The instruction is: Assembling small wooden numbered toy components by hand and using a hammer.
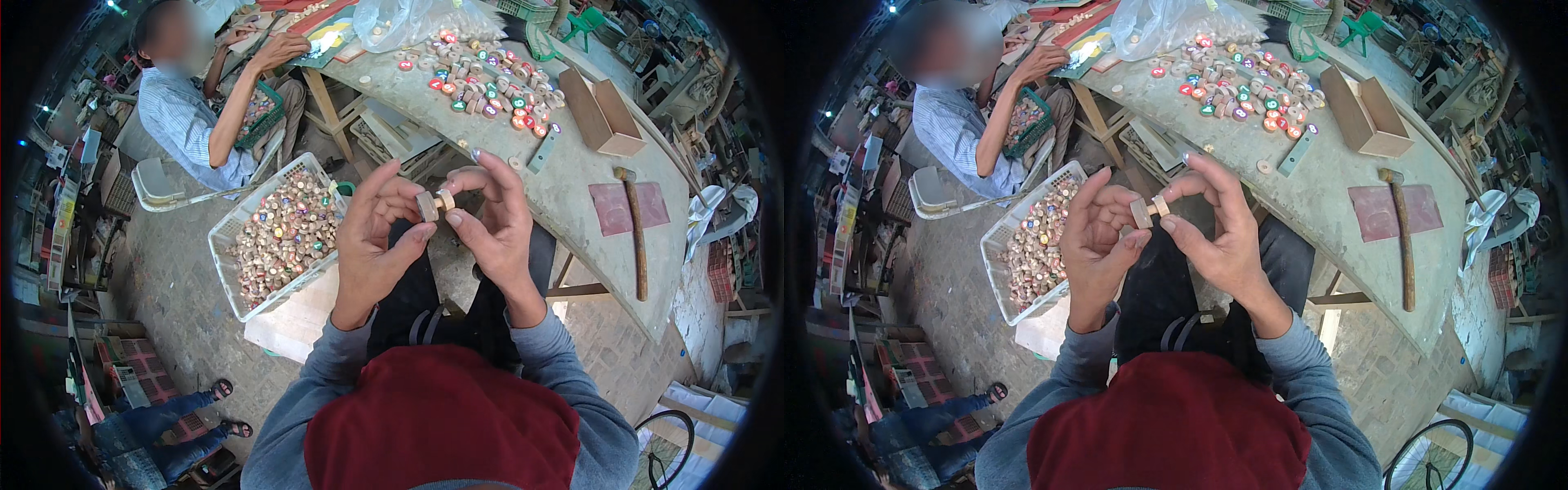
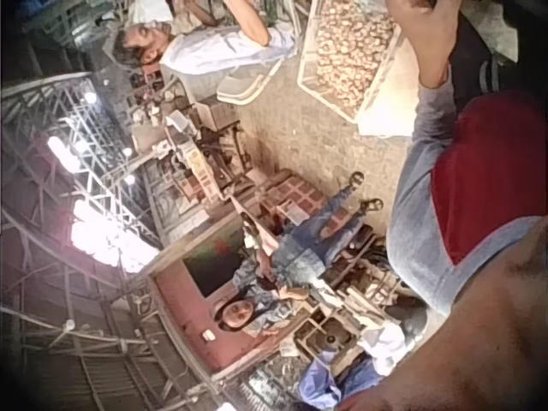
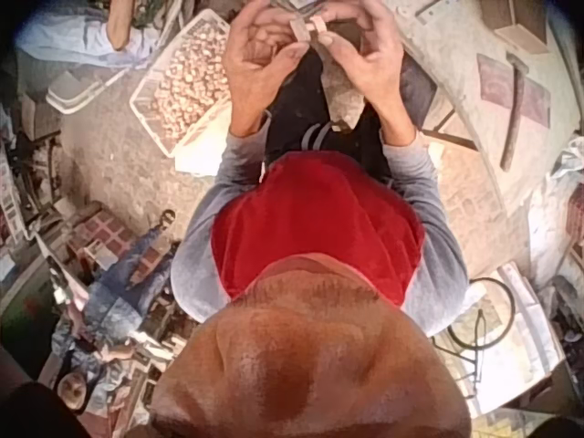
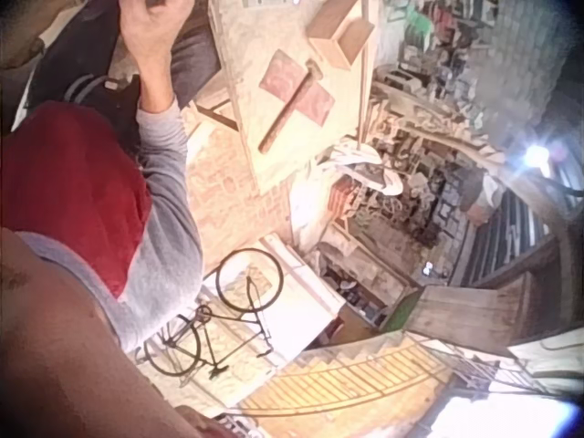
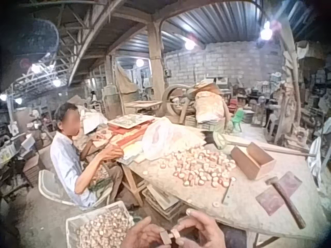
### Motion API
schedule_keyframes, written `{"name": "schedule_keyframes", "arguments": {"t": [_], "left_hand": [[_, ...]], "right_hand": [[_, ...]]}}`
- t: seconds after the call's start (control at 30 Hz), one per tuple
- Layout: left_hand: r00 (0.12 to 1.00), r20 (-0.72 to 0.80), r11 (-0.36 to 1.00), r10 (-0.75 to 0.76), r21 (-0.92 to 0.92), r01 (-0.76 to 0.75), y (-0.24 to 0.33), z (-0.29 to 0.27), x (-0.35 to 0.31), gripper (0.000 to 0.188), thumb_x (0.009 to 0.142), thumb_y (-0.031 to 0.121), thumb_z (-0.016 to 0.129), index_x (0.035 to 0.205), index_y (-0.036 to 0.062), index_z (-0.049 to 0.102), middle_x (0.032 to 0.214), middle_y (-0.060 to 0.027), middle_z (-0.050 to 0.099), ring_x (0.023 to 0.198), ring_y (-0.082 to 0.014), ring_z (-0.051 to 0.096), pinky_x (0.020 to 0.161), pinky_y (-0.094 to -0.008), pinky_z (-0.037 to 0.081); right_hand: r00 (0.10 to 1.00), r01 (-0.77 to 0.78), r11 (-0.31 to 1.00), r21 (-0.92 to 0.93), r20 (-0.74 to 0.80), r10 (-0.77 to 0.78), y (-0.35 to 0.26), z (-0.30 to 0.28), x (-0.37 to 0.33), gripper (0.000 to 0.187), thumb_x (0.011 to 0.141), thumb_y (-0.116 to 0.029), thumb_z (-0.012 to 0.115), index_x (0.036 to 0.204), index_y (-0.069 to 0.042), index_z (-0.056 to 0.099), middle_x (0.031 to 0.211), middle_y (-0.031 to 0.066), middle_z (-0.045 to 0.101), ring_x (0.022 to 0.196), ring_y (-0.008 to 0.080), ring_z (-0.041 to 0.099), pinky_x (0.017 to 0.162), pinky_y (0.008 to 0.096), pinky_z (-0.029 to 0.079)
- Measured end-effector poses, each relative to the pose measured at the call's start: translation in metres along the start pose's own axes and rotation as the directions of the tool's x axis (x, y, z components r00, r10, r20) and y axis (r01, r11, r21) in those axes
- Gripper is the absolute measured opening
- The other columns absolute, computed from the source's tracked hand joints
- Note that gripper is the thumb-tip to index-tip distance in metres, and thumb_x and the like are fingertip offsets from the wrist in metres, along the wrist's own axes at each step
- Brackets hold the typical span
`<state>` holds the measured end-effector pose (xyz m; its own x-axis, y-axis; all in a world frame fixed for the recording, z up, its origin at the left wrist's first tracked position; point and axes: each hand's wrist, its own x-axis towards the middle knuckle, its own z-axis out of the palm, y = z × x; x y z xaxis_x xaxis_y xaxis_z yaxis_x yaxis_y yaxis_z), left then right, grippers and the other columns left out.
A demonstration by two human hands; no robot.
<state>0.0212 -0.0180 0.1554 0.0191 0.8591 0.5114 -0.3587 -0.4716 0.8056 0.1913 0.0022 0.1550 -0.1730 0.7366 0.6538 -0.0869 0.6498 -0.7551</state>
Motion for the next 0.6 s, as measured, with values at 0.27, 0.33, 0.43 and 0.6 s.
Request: {"name": "schedule_keyframes", "arguments": {"t": [0.27,0.33,0.43,0.6], "left_hand": [[0.989,0.051,0.975,0.137,0.169,-0.143,-0.008,-0.002,-0.003,0.074,0.076,-0.014,0.068,0.142,-0.0012,0.039,0.118,-0.0135,0.055,0.097,-0.0169,0.060,0.086,-0.0295,0.050],[0.990,0.051,0.980,0.130,0.146,-0.136,-0.009,-0.001,-0.003,0.074,0.076,-0.015,0.068,0.143,-0.0012,0.039,0.118,-0.0138,0.055,0.098,-0.0172,0.060,0.086,-0.0297,0.050],[0.991,0.030,0.987,0.129,0.091,-0.131,-0.008,0.002,-0.005,0.074,0.076,-0.015,0.067,0.142,-0.0011,0.039,0.118,-0.0140,0.055,0.098,-0.0172,0.060,0.087,-0.0300,0.050],[0.986,0.026,0.972,0.163,0.170,-0.165,-0.009,0.001,-0.007,0.073,0.076,-0.013,0.069,0.142,-0.0011,0.039,0.116,-0.0145,0.056,0.096,-0.0167,0.060,0.085,-0.0297,0.050]], "right_hand": [[0.994,0.073,0.996,-0.052,-0.076,-0.077,0.000,0.001,-0.003,0.065,0.082,0.004,0.066,0.141,0.000,0.037,0.110,0.0122,0.063,0.110,0.0201,0.058,0.103,0.0369,0.039],[0.995,0.081,0.996,-0.042,-0.056,-0.083,0.002,0.002,-0.004,0.065,0.082,0.005,0.066,0.140,0.000,0.038,0.109,0.0124,0.063,0.109,0.0202,0.058,0.102,0.0367,0.040],[0.996,0.058,0.998,-0.008,-0.067,-0.059,0.002,0.005,-0.008,0.063,0.083,0.006,0.064,0.140,0.000,0.038,0.106,0.0121,0.064,0.106,0.0191,0.059,0.100,0.0354,0.041],[0.994,-0.024,0.999,0.037,-0.109,0.028,0.005,0.009,-0.014,0.063,0.084,0.005,0.064,0.141,0.000,0.037,0.100,0.0101,0.062,0.102,0.0203,0.057,0.098,0.0370,0.041]]}}
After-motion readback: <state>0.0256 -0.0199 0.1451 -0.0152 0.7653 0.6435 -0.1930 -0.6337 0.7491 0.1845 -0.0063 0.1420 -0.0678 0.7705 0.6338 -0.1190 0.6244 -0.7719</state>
